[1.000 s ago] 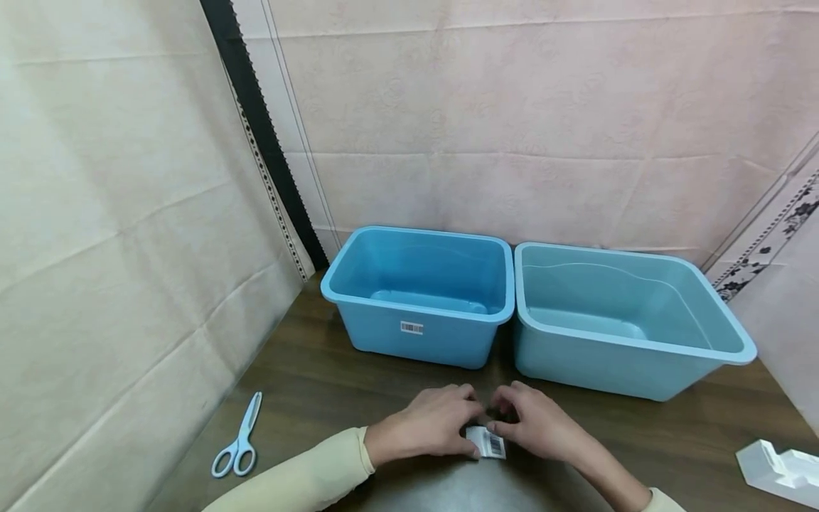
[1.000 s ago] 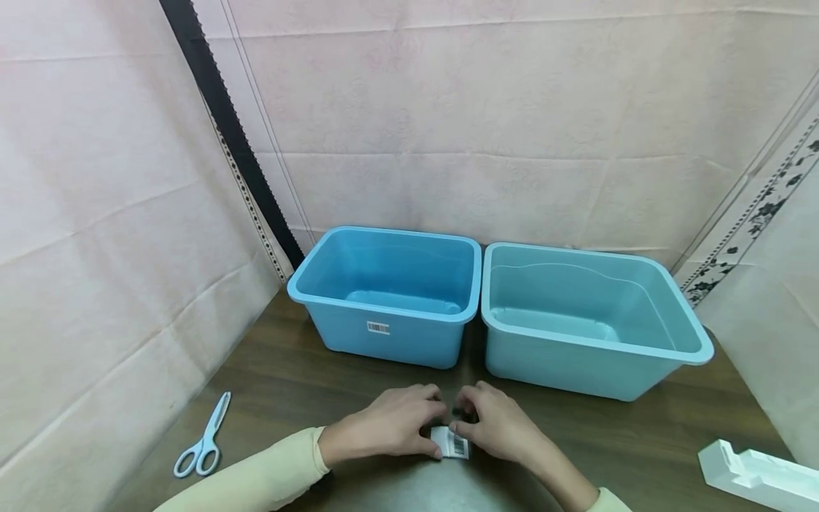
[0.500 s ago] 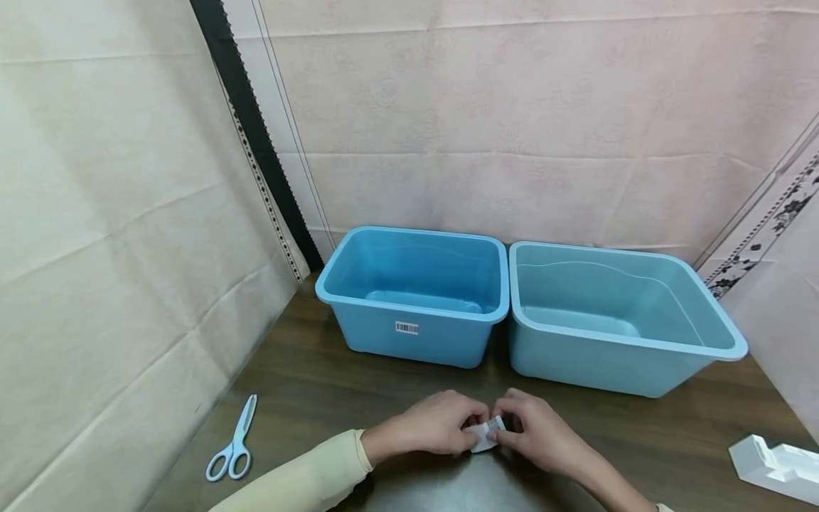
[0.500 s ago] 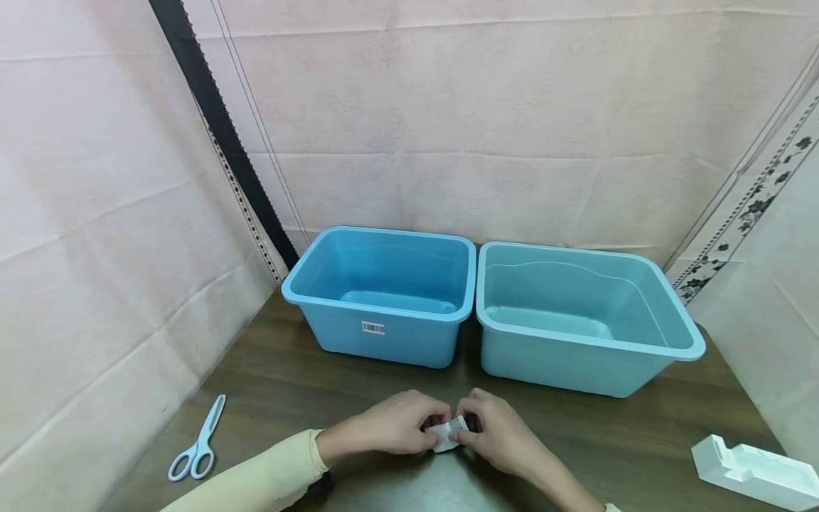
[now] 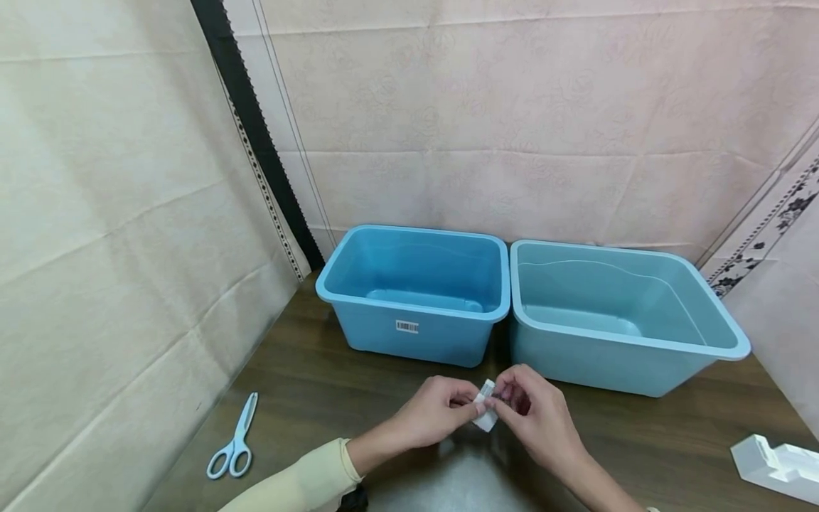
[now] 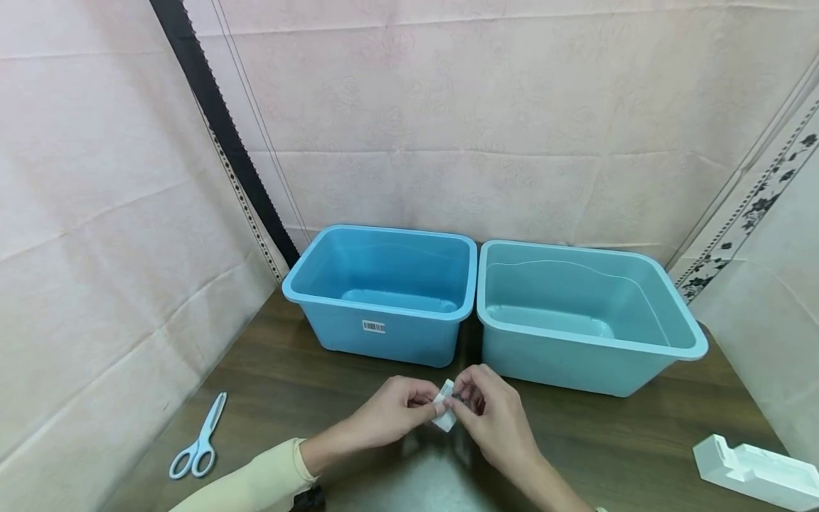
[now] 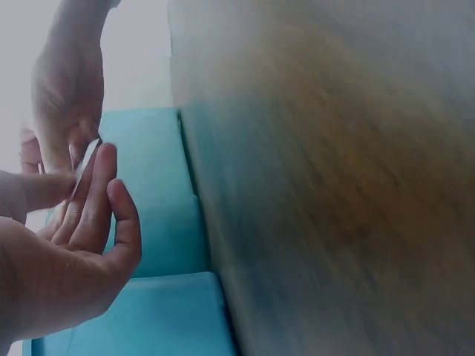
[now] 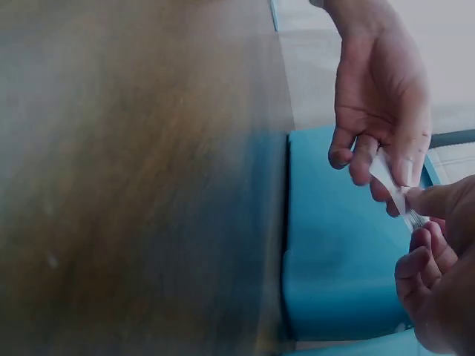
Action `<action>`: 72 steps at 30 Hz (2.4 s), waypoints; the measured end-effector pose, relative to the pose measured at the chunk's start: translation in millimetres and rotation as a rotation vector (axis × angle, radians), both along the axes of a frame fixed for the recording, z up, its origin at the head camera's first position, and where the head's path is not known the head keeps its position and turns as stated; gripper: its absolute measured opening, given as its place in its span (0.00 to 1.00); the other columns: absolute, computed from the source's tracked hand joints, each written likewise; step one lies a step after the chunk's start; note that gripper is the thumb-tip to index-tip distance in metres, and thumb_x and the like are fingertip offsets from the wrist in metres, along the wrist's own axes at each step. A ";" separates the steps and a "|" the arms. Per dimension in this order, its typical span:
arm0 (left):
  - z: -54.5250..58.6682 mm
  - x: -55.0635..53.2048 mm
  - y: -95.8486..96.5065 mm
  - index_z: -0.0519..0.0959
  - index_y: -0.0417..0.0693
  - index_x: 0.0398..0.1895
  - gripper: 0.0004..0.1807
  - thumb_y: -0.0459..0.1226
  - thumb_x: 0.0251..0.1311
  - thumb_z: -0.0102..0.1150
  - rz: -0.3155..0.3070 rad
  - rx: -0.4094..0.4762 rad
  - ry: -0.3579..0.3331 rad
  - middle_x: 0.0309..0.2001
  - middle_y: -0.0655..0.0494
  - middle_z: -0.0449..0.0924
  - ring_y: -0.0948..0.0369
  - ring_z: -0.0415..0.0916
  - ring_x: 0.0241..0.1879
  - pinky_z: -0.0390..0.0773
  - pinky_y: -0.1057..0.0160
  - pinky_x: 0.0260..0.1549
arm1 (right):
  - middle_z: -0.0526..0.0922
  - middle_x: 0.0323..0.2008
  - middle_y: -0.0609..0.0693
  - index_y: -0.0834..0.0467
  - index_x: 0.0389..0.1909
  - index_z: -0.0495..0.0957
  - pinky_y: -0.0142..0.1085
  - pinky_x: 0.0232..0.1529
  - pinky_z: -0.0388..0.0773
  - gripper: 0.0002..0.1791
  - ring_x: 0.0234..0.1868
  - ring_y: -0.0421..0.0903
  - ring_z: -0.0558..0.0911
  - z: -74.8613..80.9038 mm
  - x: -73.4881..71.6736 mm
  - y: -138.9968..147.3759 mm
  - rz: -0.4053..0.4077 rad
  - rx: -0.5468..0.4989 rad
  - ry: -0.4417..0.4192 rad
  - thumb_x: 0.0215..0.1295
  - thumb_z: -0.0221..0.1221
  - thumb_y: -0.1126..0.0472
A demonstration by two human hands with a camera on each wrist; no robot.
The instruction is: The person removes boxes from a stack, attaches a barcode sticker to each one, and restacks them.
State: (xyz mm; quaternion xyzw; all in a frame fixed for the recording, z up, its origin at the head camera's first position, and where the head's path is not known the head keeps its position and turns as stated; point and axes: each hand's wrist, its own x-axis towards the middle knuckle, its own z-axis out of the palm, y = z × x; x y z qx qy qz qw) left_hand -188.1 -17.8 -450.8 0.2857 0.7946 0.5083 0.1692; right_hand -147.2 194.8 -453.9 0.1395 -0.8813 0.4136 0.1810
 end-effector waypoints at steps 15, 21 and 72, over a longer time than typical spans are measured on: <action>1.2 -1.3 -5.9 0.87 0.57 0.48 0.07 0.39 0.77 0.60 0.002 -0.020 0.099 0.38 0.68 0.89 0.72 0.82 0.37 0.80 0.72 0.41 | 0.86 0.34 0.32 0.36 0.40 0.87 0.30 0.29 0.81 0.14 0.31 0.30 0.80 3.4 -3.7 0.2 0.049 0.042 -0.030 0.62 0.76 0.59; -1.1 -0.2 -8.0 0.86 0.54 0.48 0.06 0.37 0.75 0.62 0.009 -0.058 0.098 0.37 0.67 0.89 0.72 0.80 0.35 0.78 0.72 0.38 | 0.89 0.34 0.34 0.39 0.37 0.88 0.31 0.30 0.82 0.12 0.30 0.32 0.80 5.5 -7.3 6.9 0.020 0.041 -0.034 0.63 0.75 0.63; 13.9 -27.3 37.1 0.89 0.57 0.44 0.05 0.43 0.71 0.67 0.103 0.065 0.007 0.35 0.62 0.90 0.60 0.87 0.34 0.83 0.64 0.35 | 0.83 0.36 0.42 0.48 0.51 0.84 0.28 0.30 0.79 0.14 0.33 0.32 0.79 15.8 9.3 38.0 -0.171 -0.025 0.011 0.66 0.73 0.61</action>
